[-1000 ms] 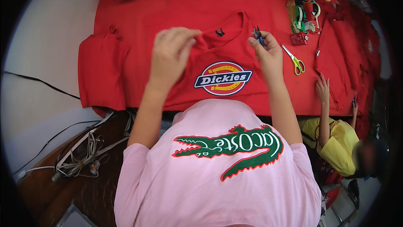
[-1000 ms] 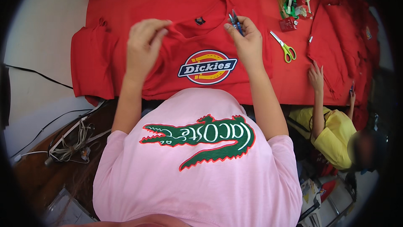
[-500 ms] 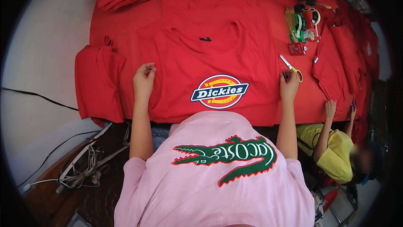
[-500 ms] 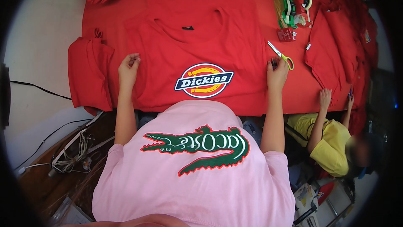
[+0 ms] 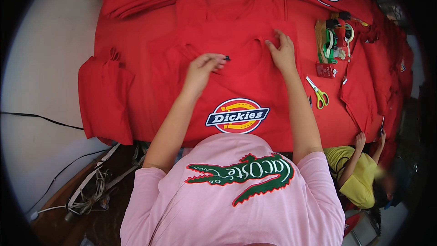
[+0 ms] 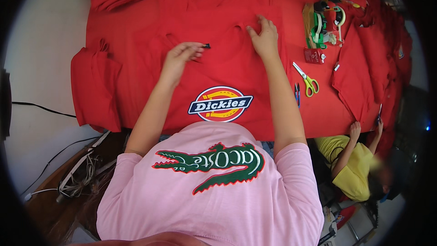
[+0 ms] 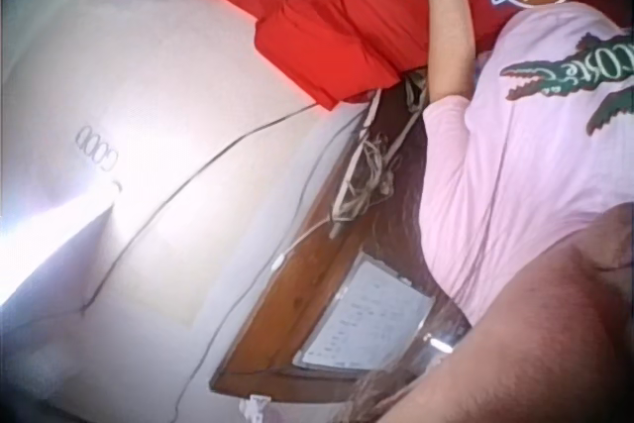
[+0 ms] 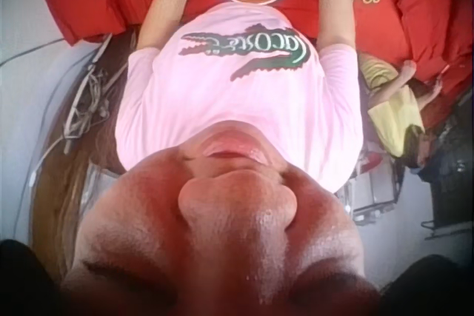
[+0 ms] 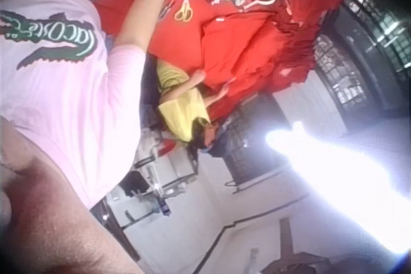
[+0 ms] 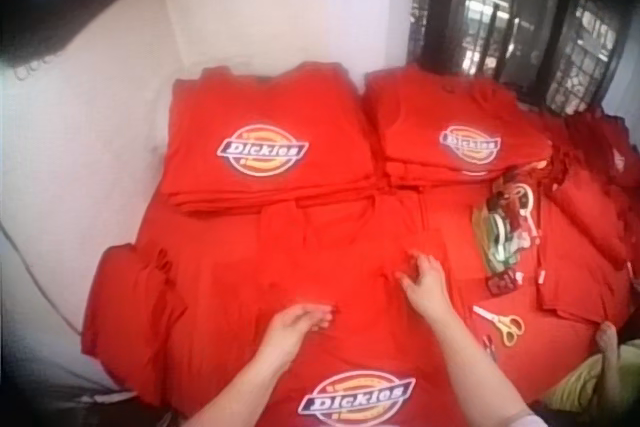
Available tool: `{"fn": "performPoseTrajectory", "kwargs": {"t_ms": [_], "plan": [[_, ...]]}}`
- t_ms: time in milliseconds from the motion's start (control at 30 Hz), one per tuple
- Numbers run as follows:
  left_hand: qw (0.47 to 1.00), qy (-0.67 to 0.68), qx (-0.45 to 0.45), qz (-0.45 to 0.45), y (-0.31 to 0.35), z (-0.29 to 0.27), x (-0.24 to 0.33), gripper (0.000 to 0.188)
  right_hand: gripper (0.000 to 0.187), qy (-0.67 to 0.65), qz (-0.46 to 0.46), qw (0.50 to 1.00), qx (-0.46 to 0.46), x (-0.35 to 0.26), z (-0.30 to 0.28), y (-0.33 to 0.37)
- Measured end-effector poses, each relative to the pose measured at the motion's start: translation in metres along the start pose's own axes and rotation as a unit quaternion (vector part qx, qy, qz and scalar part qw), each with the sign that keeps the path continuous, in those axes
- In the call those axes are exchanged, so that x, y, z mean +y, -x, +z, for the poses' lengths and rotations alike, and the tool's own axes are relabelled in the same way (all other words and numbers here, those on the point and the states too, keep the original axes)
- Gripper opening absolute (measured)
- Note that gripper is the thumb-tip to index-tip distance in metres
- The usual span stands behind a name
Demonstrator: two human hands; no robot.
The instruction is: The person processes red shirts by using small blue shears to trim excess threads from the tags and collars, laying each shirt flat on a table and folding them after processing.
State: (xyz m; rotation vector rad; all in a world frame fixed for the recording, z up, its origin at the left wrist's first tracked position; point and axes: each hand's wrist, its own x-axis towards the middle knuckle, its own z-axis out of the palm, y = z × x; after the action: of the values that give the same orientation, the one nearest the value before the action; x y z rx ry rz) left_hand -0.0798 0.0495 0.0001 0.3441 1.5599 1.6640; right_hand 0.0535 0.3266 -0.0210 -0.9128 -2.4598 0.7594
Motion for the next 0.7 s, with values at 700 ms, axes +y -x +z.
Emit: {"fn": "performPoseTrajectory", "kwargs": {"t_ms": [700], "plan": [[0.991,-0.027,0.007,0.129,0.069,0.109,0.033,0.025,0.031,0.253,0.061,0.965,0.045,0.103,-0.098,0.233]]}}
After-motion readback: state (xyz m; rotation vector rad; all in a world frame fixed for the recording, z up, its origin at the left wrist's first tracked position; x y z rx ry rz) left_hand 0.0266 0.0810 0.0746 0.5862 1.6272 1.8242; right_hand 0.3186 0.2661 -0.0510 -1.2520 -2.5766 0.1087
